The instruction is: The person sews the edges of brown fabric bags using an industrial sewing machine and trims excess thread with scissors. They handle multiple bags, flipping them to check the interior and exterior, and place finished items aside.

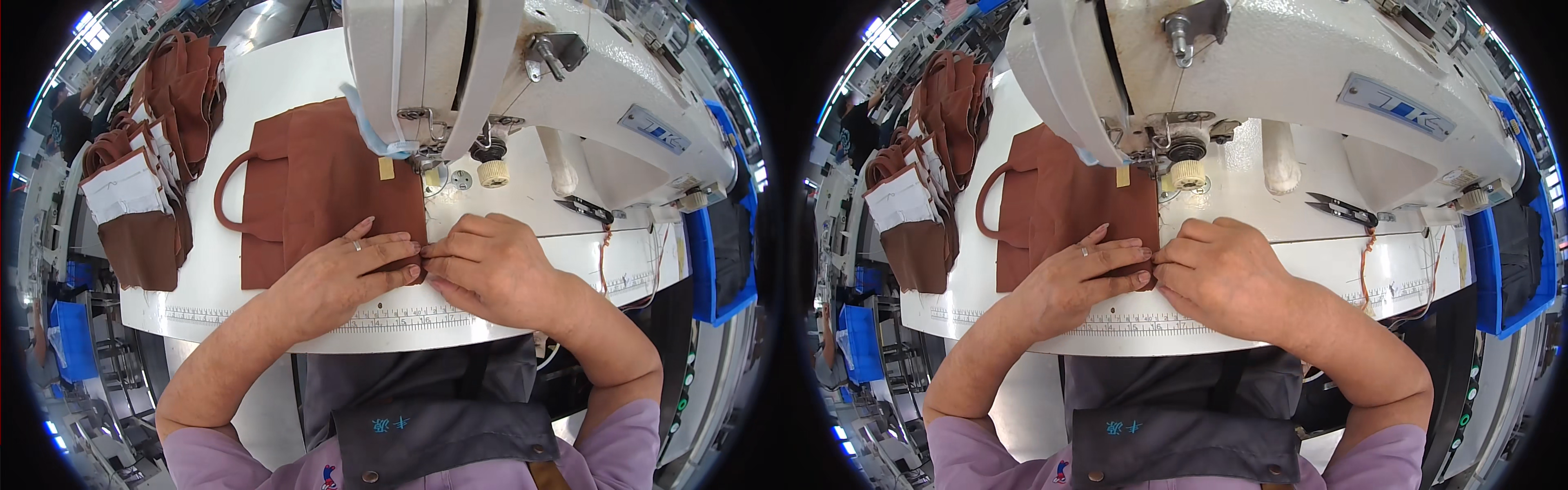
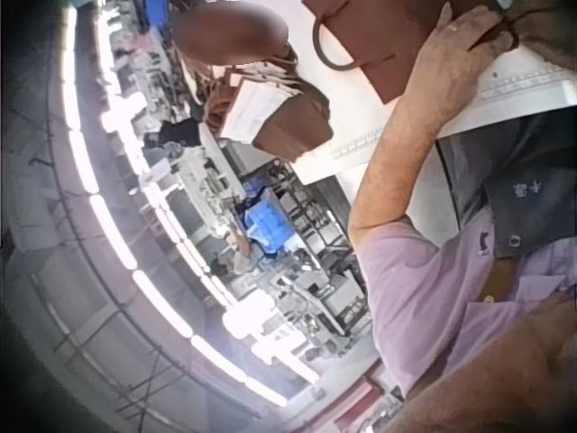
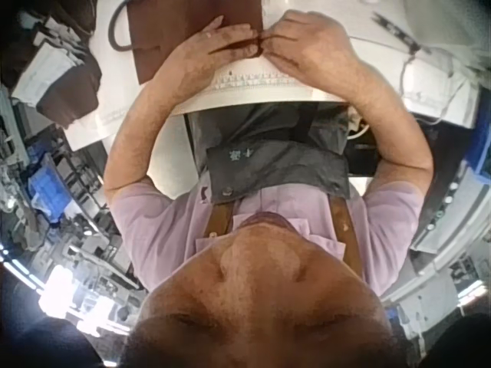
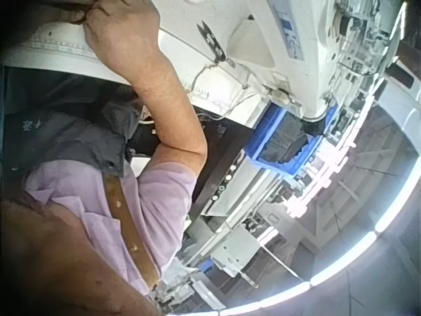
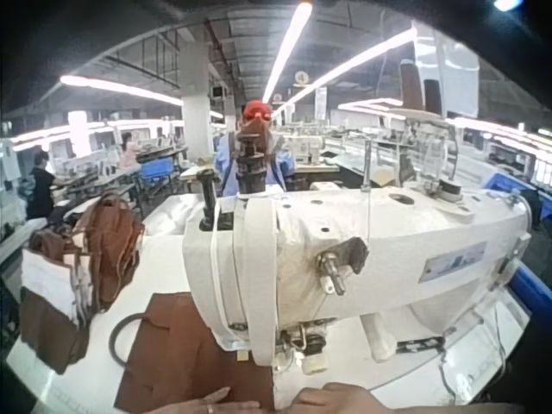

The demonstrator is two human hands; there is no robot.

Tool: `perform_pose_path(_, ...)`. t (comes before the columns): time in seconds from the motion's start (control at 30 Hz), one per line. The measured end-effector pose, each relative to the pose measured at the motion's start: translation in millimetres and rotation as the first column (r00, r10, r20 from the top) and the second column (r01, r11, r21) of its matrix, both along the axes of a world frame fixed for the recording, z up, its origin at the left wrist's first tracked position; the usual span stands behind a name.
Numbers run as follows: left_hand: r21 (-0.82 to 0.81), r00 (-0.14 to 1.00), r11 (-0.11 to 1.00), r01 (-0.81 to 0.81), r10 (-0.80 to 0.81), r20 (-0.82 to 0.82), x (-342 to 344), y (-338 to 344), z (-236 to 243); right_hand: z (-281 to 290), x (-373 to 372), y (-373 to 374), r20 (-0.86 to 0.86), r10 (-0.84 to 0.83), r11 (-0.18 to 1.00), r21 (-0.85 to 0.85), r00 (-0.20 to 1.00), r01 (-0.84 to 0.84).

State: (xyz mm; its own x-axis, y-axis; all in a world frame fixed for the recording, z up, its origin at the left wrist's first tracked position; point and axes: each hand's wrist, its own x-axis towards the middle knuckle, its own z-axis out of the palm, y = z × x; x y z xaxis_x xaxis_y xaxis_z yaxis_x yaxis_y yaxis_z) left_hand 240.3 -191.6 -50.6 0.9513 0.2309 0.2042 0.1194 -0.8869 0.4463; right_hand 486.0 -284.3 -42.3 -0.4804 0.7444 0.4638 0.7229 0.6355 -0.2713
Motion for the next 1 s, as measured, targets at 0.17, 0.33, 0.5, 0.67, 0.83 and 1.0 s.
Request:
perform_pose_path(0.17, 0.028, 0.999, 0.999, -0.03, 0.029, 0.013, 7, 17, -2, -1, 9, 16, 0.014, -0.014, 1.0, -0.017, 1.0, 0.014)
perform_pose_path(0.33, 0.051, 0.998, 0.997, -0.056, 0.056, 0.008, 15, 36, -3, -5, 14, 30, -0.006, -0.039, 0.999, 0.011, 0.999, 0.039)
perform_pose_path(0.5, 0.076, 0.997, 0.994, -0.08, 0.078, 0.028, 23, 52, -2, -11, 16, 38, -0.004, -0.135, 0.99, 0.052, 0.991, 0.135)
perform_pose_path(0.67, 0.048, 0.987, 0.993, -0.107, 0.1, 0.123, 33, 68, -5, -16, 16, 42, 0.05, -0.259, 0.966, 0.034, 0.964, 0.258)
perform_pose_path(0.83, 0.028, 0.974, 0.979, -0.201, 0.196, 0.116, 40, 74, -5, -17, 14, 40, 0.099, -0.303, 0.952, 0.065, 0.948, 0.298)
perform_pose_path(1.0, 0.069, 0.964, 0.962, -0.265, 0.263, 0.034, 42, 60, 1, -18, 16, 39, 0.031, -0.295, 0.955, 0.047, 0.955, 0.294)
